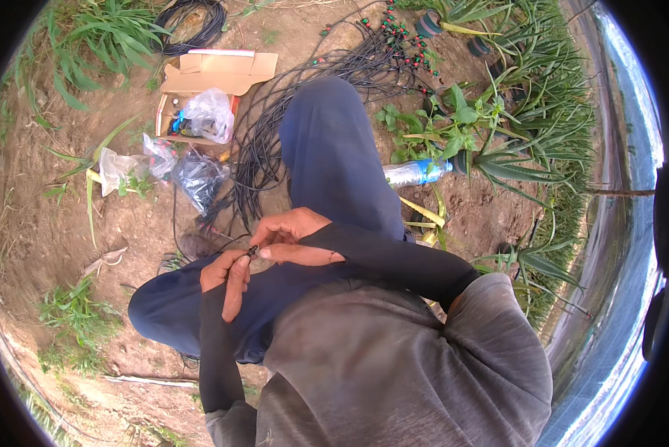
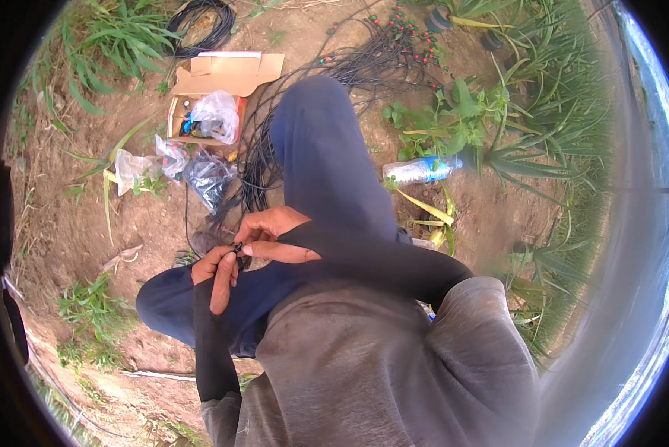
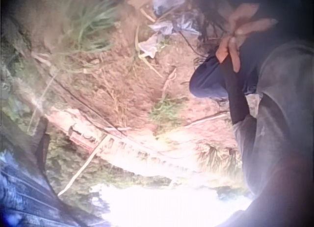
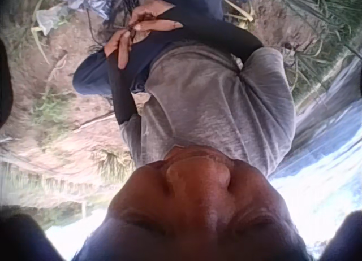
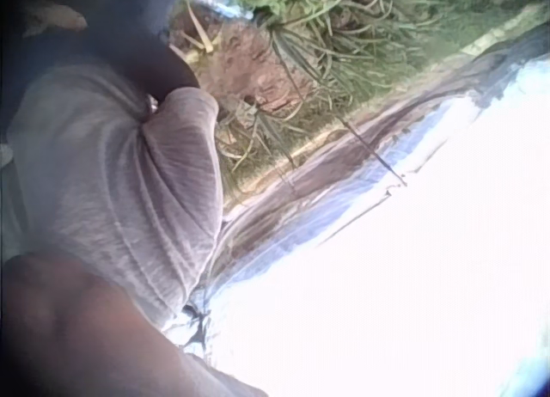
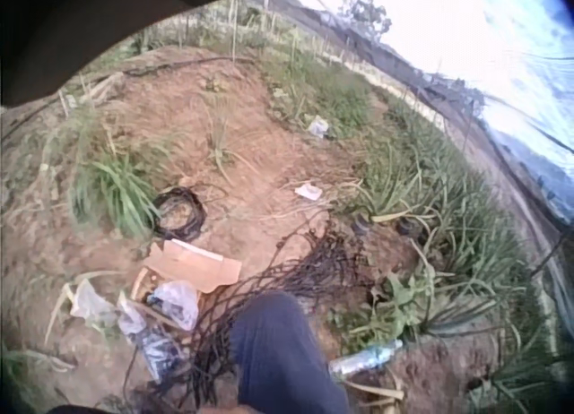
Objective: The person sits on the ground and assembles an irrigation system by cutting black tubing with pliers and attaching small green and red emitters. The person handles the tubing and emitters one at a time, inserting them into the tubing and securing them.
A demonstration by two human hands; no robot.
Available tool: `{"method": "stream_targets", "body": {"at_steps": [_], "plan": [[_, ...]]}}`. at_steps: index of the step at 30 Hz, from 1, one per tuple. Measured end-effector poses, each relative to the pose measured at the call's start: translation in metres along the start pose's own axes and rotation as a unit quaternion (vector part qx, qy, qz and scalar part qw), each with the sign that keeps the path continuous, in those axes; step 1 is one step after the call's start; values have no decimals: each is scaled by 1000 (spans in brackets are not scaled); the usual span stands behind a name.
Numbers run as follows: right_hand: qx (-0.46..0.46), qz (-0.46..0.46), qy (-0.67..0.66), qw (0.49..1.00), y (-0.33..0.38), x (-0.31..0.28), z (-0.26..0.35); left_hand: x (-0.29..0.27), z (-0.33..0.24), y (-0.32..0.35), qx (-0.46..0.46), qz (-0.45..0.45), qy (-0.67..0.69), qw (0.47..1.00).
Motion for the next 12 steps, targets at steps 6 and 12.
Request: {"method": "stream_targets", "body": {"at_steps": [6,12], "plan": [[-84,-317,-36,944,113,-160,35,-9,15,5,-21,-36,84,996],[236,-371,107,892,170,-288,-213,-17,17,-15,-43,-50,90,994]]}}
Point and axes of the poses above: each hand's wrist, its own y-axis away from the middle knuckle, its own x-axis out of the palm, z = x × y, the point moved 9 cm from there along -y, towards the middle knuckle, and after that the axes turned 11 degrees about z, right-handed, at the moved point
